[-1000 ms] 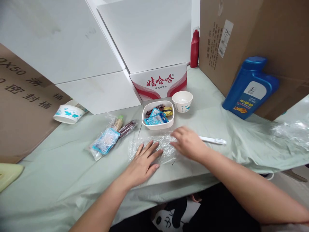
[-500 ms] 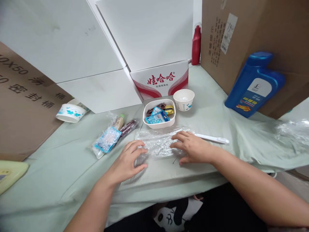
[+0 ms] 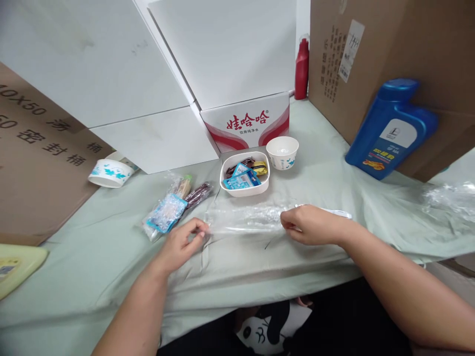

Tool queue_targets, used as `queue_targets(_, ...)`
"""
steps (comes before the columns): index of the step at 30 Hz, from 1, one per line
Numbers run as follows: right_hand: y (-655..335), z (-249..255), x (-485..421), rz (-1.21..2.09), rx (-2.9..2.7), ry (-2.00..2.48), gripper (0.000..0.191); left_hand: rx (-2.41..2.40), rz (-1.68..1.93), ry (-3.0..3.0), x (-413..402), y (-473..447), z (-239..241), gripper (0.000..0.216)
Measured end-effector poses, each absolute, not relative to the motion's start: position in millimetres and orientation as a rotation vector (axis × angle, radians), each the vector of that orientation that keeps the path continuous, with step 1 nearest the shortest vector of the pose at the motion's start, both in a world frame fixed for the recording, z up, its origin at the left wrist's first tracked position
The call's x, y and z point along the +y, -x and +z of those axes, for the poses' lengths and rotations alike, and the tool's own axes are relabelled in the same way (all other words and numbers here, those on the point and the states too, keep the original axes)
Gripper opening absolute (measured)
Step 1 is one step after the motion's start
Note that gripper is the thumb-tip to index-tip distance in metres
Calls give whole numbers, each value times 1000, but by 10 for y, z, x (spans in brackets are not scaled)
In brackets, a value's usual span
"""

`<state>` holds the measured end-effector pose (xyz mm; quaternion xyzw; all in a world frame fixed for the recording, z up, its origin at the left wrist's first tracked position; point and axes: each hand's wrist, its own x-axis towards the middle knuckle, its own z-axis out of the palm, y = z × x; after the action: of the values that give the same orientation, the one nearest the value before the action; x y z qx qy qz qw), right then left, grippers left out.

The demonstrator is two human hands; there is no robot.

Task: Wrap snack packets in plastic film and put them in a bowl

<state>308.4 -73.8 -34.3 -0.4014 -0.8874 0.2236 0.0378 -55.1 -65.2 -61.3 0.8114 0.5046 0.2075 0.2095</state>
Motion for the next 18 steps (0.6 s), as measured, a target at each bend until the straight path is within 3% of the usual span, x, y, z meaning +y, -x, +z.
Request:
queue_targets(4,-3065,-312,-725,815,-2602,1439,12,1574,624,-2131,-603,554,-684,15)
queue_targets(13,-2916,-582,-547,295,-2478,1868,21,1851,537,-2226,-536,456,-782,23)
queue_targets(18,-2895,-592,-540,285,-2470,1903,27,1891,438,-2240,-559,454,-768,23)
